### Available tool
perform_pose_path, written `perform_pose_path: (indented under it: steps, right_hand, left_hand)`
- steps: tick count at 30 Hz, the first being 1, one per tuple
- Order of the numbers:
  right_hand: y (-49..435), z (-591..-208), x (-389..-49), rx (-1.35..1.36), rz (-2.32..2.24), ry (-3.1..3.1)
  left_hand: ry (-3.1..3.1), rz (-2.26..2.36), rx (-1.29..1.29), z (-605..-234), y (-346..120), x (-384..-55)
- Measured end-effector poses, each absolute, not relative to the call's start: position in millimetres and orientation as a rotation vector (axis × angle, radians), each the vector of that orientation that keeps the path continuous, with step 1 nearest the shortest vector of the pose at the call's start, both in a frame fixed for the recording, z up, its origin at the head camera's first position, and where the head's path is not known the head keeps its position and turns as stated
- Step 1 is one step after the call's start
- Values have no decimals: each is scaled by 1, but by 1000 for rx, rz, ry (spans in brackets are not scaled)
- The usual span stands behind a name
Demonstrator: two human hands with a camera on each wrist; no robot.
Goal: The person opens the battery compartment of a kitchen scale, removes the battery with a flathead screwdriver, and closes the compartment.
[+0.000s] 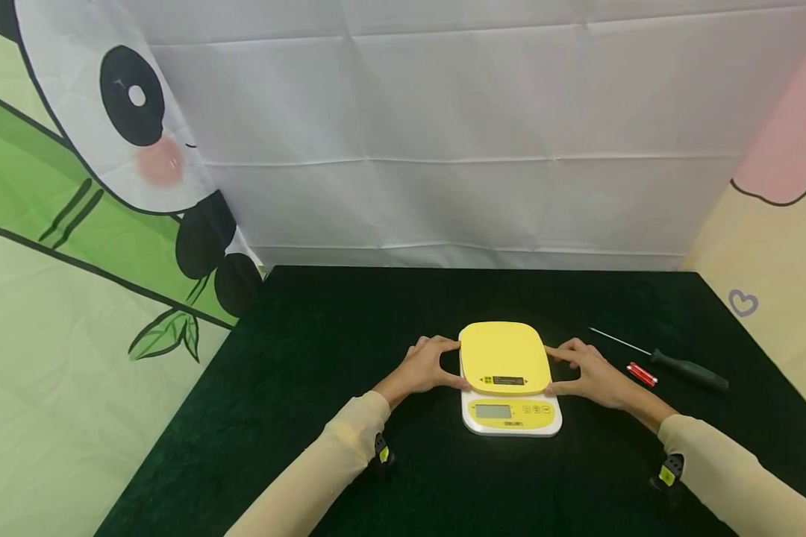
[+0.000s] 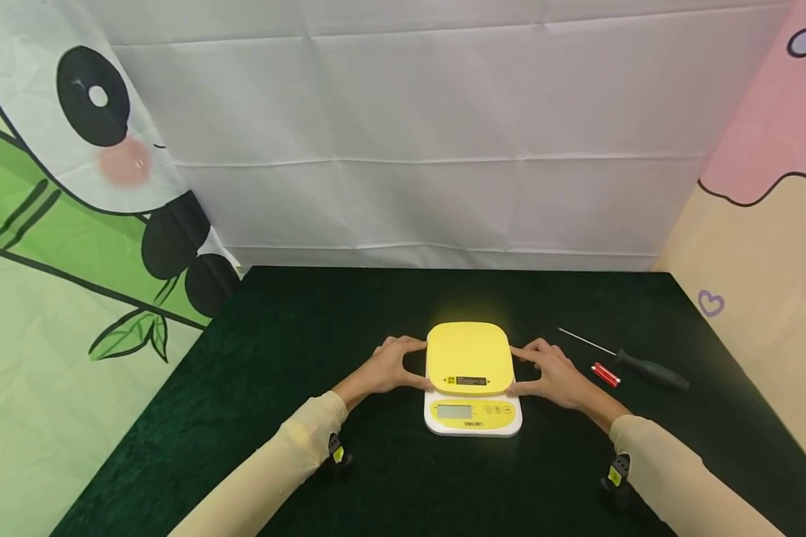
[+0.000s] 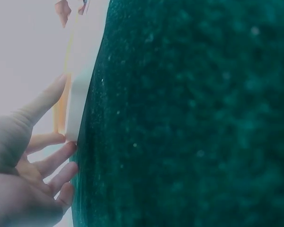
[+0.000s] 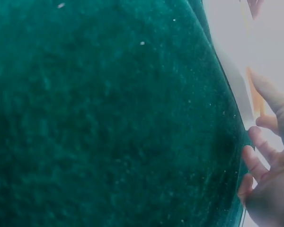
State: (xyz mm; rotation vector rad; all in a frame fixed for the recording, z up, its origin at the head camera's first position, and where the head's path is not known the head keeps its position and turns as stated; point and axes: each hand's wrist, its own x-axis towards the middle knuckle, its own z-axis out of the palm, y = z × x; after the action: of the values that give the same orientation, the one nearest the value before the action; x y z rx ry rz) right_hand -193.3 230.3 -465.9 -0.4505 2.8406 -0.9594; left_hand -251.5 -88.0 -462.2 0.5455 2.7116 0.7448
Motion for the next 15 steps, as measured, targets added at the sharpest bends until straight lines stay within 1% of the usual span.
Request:
perform_pose_path:
  steps: [6,10,15]
  right_hand:
    - [230,-472,-194,-425,-968,2848]
    - [231,-473,-193,-455,-960,2847]
    - [239,-467,-193,-446,-877,2897]
  left_hand:
    - [2707,717,567,-463,-89,-255]
    - [2717,691,578,-465,-91,-256]
    - [2798,647,542,-461,-106,-260]
